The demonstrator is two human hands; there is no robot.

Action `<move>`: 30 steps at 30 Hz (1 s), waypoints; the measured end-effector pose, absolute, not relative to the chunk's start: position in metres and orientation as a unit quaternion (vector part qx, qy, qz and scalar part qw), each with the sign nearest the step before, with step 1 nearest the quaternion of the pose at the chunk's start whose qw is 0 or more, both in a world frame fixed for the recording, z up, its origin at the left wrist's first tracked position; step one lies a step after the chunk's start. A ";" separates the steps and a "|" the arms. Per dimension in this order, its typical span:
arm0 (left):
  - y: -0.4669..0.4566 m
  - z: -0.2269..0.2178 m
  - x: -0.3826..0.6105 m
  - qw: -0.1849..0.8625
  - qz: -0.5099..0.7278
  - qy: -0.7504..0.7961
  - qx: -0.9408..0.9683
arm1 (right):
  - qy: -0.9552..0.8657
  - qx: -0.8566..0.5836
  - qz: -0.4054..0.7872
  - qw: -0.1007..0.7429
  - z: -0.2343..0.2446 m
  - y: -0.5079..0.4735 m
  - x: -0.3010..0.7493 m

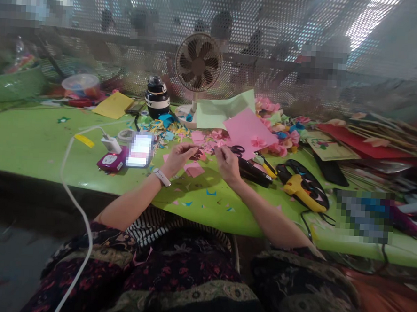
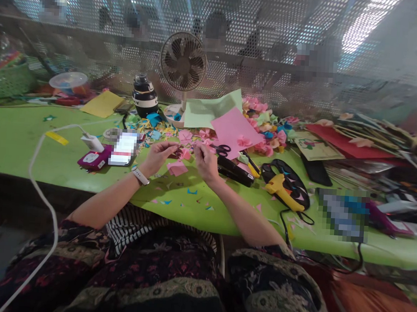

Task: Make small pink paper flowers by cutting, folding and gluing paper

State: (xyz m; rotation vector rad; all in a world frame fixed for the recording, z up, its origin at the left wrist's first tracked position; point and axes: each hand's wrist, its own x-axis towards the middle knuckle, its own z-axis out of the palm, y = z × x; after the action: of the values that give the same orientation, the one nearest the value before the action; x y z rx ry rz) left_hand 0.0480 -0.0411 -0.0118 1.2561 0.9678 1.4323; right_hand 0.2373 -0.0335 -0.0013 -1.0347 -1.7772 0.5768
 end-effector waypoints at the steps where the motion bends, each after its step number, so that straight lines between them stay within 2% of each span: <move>1: -0.041 -0.012 0.048 0.481 0.590 0.395 0.515 | -0.733 -0.420 0.234 0.480 -0.001 -0.034 0.237; 7: -0.042 -0.012 0.048 0.493 0.596 0.382 0.506 | -0.767 -0.396 0.245 0.441 -0.003 -0.036 0.237; 18: -0.046 -0.004 0.048 0.527 0.597 0.373 0.476 | -0.782 -0.369 0.253 0.434 0.003 -0.035 0.240; 30: -0.048 -0.005 0.047 0.498 0.604 0.348 0.516 | -0.781 -0.345 0.286 0.434 0.013 -0.040 0.241</move>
State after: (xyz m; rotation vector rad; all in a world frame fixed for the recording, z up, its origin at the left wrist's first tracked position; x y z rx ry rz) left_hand 0.0466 -0.0478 -0.0046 1.2496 0.8414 1.4620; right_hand 0.2407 -0.0397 0.0134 -0.8595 -1.9461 0.7122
